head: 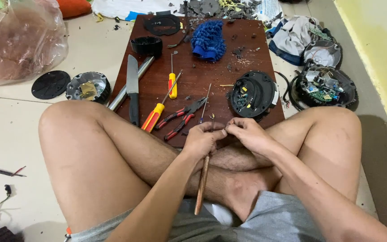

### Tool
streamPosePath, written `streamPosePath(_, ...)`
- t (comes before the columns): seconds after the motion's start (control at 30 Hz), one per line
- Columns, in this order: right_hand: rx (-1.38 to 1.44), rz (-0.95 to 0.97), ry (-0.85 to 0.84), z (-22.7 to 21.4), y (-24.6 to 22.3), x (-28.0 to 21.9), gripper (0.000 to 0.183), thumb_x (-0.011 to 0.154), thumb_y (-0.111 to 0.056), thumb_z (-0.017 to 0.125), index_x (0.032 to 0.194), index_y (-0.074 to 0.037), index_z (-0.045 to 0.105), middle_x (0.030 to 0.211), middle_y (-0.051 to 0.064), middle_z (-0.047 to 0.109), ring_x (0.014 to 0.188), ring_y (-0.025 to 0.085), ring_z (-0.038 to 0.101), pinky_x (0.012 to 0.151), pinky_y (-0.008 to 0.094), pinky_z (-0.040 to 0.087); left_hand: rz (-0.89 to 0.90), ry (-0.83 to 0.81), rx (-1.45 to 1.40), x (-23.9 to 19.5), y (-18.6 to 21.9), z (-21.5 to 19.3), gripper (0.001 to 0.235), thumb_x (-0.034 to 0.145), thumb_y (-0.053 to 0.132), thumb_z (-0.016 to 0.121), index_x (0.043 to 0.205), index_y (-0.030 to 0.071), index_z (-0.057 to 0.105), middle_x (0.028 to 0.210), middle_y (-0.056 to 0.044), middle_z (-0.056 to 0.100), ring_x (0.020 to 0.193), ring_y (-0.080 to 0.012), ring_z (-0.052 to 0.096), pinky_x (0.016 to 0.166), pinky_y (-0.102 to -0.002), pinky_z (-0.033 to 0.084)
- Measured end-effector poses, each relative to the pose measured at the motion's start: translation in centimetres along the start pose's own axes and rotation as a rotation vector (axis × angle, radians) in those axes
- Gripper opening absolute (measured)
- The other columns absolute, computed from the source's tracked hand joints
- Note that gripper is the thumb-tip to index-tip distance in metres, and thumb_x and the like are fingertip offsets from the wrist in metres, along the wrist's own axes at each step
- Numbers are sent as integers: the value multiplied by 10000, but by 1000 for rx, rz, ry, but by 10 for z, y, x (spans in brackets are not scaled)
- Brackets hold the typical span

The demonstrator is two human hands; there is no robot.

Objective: The person sits on the floor and uses a knife to scrape a small component, then uses pliers to cut a wire. They wipe the work surface with a blue cloth and use a screwdriver to work on a disassembled black circular device.

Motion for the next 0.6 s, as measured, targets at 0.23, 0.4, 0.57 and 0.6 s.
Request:
streamPosePath(0.23,-8,-19,40,6,9,3,183,856,-286,736,752,-137,761,673,32,656,710,170,618,637,317,483,1,56,45,10,-8,-3,278,751,99,822,1022,41,819,567,-65,538,362,-61,480,344,-239,357)
streamPosePath(0.4,-19,-50,127,3,-15,-18,222,899,-261,635,852,-103,784,718,81,685,774,197,647,707,343,513,-17,51,-140,14,-15,-3,289,767,44,802,1053,7,786,551,-71,503,359,-71,411,363,-247,340)
streamPosePath(0.57,-42,-51,185,-2,-21,-28,249,923,-279,611,940,-101,784,801,103,702,846,222,659,768,375,522,-48,40,-264,5,3,-6,276,822,29,738,1093,-15,710,639,-28,506,392,-48,401,385,-214,355)
streamPosePath(0.6,-52,-47,190,-2,-20,-28,257,924,-296,621,954,-106,792,822,101,733,857,217,678,791,369,535,-69,35,-241,9,-2,-7,289,818,48,753,1101,0,717,640,-20,510,394,-55,411,382,-218,357)
Point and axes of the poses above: each hand's wrist, its own x-axis towards the middle knuckle, its own z-axis out of the palm, y = z × x, the point moved 8 cm from there along x, towards the middle knuckle
